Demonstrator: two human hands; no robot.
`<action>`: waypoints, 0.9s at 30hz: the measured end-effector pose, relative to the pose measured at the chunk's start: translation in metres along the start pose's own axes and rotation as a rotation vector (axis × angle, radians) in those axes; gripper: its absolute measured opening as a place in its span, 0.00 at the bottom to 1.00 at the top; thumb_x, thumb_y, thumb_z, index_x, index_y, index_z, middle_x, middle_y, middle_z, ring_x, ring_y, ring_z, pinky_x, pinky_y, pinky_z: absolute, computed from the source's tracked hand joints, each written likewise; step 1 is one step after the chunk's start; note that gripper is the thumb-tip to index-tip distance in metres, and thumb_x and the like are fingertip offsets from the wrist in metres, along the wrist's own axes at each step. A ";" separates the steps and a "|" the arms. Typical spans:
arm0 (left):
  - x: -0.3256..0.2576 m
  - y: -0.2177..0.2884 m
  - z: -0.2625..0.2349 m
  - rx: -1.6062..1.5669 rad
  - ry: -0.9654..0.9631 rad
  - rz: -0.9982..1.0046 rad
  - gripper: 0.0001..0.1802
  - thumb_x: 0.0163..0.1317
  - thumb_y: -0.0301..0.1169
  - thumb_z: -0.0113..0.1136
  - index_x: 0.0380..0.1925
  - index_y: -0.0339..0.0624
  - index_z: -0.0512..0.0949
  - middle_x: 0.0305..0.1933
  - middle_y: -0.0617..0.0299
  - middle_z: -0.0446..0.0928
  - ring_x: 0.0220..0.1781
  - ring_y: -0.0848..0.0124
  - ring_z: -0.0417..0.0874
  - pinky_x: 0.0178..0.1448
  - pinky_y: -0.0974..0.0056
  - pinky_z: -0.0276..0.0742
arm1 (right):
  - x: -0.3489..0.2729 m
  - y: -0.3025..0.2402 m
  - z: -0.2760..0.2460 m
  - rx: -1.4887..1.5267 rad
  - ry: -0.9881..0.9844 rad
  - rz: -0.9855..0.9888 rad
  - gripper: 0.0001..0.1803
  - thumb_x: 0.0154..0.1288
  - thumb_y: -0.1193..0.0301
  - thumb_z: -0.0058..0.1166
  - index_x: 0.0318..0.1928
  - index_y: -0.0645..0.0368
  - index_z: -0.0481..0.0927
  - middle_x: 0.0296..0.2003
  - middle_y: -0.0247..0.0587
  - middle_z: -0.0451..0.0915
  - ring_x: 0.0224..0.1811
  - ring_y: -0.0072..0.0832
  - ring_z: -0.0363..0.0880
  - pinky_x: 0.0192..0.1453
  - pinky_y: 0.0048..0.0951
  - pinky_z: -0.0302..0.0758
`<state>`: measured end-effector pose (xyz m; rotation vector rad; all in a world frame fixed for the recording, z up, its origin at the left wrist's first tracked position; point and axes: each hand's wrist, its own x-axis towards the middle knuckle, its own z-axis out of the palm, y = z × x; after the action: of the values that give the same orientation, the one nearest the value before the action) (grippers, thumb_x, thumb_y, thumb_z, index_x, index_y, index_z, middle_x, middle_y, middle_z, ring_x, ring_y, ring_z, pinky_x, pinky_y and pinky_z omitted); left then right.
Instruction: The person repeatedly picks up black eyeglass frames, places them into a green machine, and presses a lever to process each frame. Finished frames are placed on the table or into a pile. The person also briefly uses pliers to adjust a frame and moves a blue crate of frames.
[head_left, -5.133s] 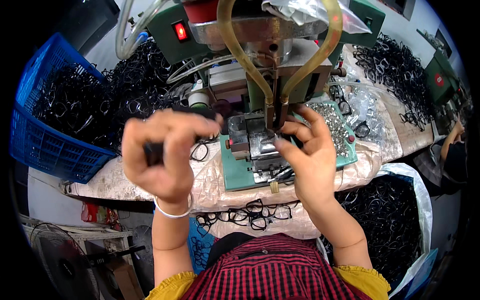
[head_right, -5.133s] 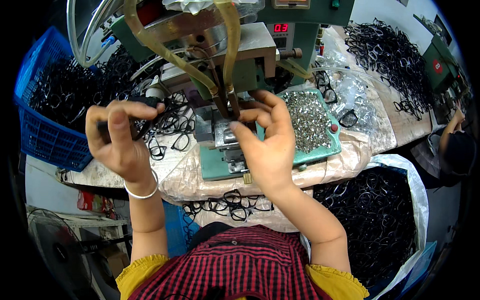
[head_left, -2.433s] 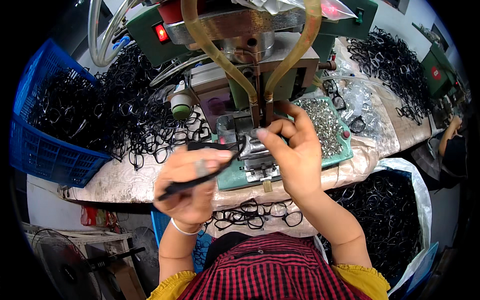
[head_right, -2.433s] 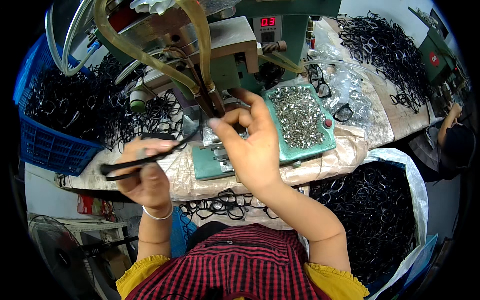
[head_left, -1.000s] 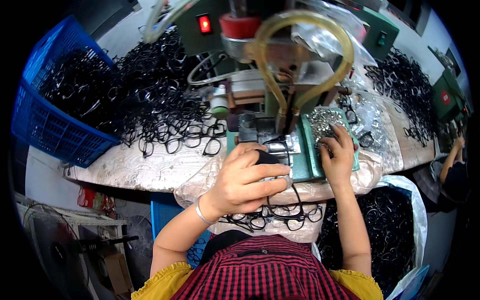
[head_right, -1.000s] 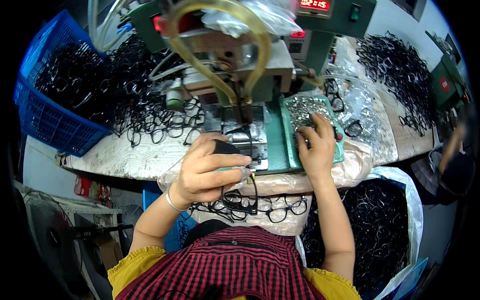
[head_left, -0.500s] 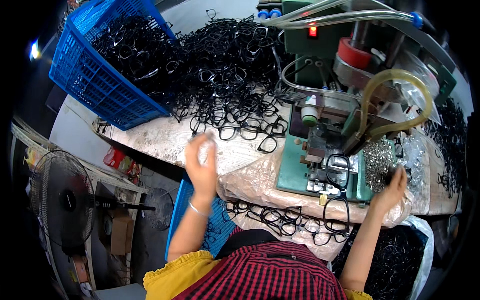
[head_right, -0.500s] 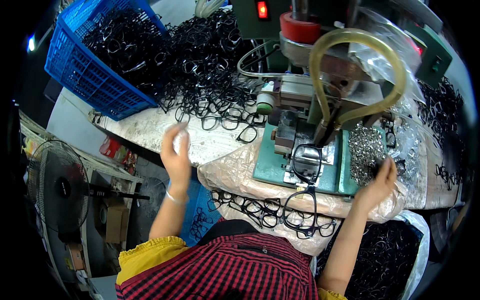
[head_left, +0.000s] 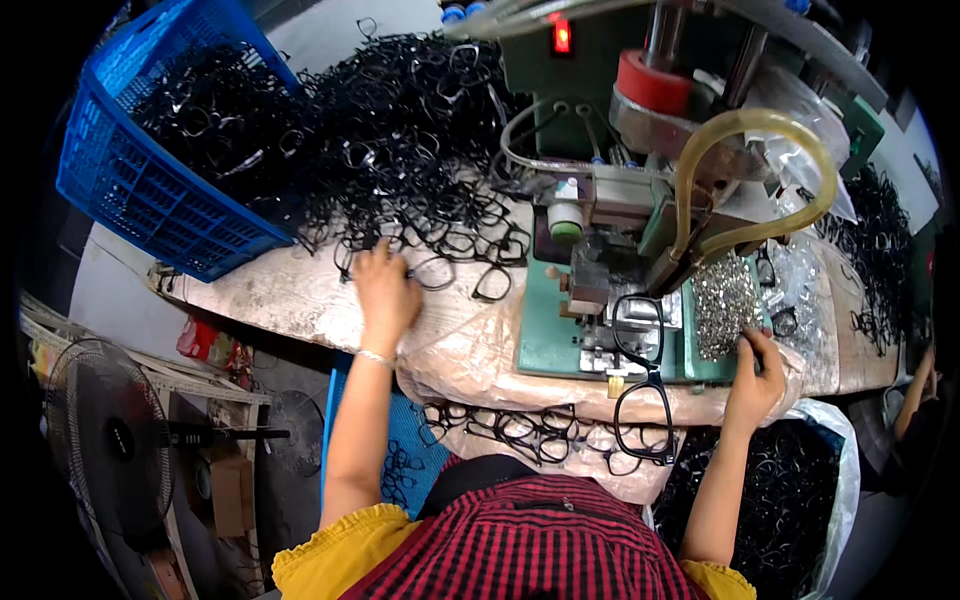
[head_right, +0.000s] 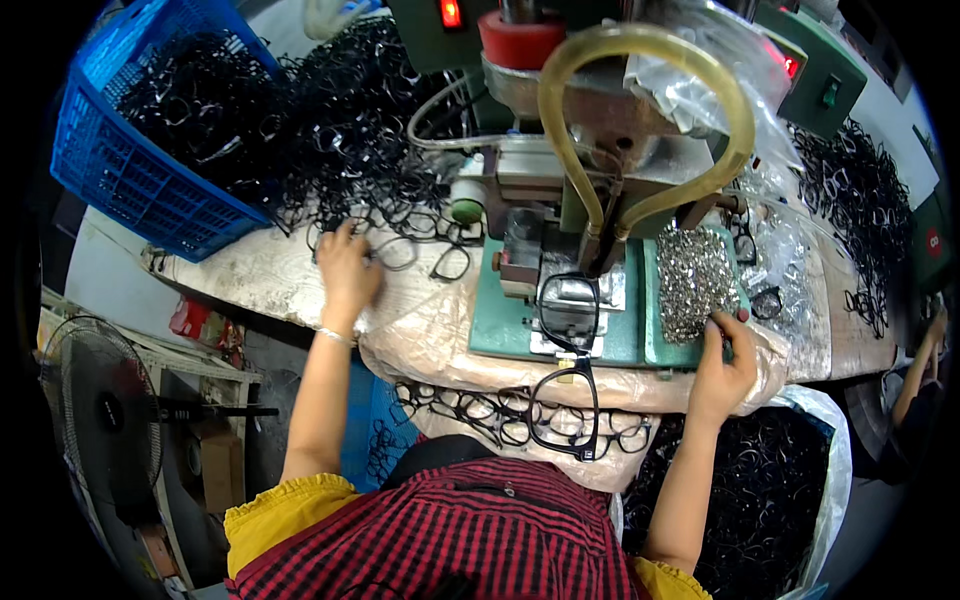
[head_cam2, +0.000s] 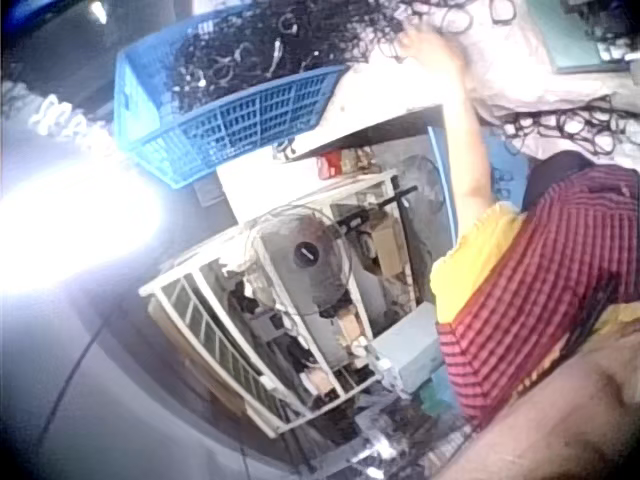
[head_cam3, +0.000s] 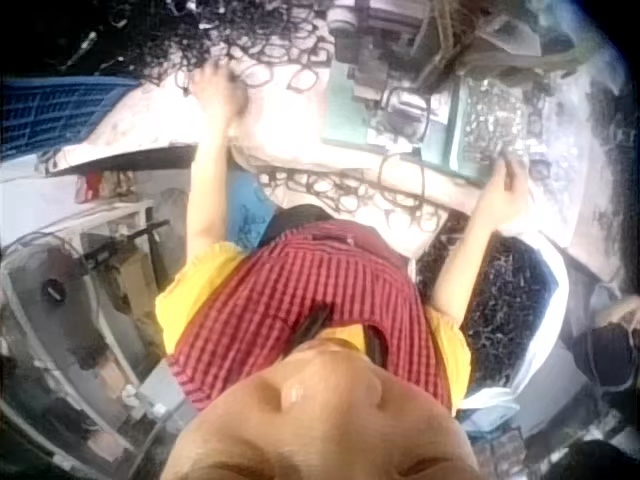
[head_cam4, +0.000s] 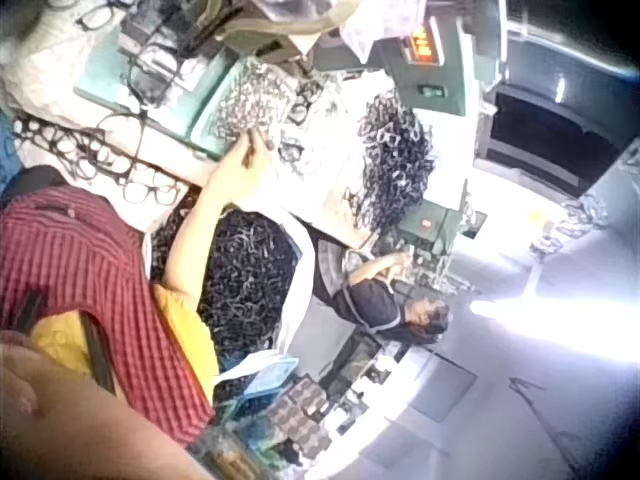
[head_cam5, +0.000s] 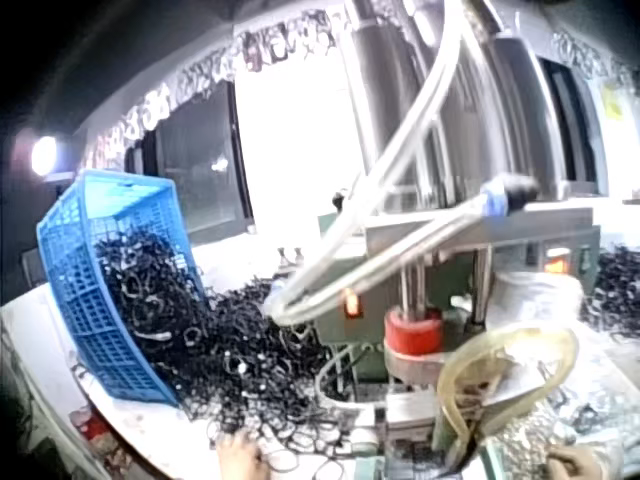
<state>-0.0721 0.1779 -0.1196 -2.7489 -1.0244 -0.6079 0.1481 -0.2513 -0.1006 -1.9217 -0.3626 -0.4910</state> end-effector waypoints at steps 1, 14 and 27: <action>-0.002 -0.004 -0.017 0.030 -0.084 -0.056 0.12 0.44 0.30 0.64 0.31 0.39 0.81 0.63 0.48 0.71 0.63 0.48 0.68 0.71 0.44 0.56 | -0.005 -0.001 -0.018 -0.064 -0.027 -0.011 0.07 0.60 0.81 0.57 0.40 0.66 0.83 0.37 0.38 0.82 0.43 0.25 0.78 0.54 0.25 0.71; 0.020 -0.026 0.027 -0.190 0.219 -0.154 0.16 0.61 0.38 0.55 0.36 0.34 0.81 0.42 0.47 0.80 0.46 0.50 0.77 0.48 0.55 0.71 | 0.029 -0.107 0.055 0.500 -0.293 -0.042 0.16 0.53 0.81 0.61 0.45 0.67 0.77 0.36 0.42 0.83 0.38 0.26 0.81 0.47 0.26 0.75; 0.013 0.159 -0.186 -1.578 0.341 0.439 0.09 0.70 0.30 0.33 0.42 0.37 0.62 0.35 0.41 0.79 0.35 0.62 0.81 0.43 0.59 0.82 | 0.008 -0.137 0.063 0.916 -0.358 0.284 0.32 0.55 0.84 0.61 0.60 0.69 0.65 0.33 0.38 0.82 0.43 0.20 0.78 0.55 0.22 0.70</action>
<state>-0.0196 0.0149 0.0553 -3.3892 0.4961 -2.4150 0.1025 -0.1404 -0.0094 -1.1174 -0.4355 0.2079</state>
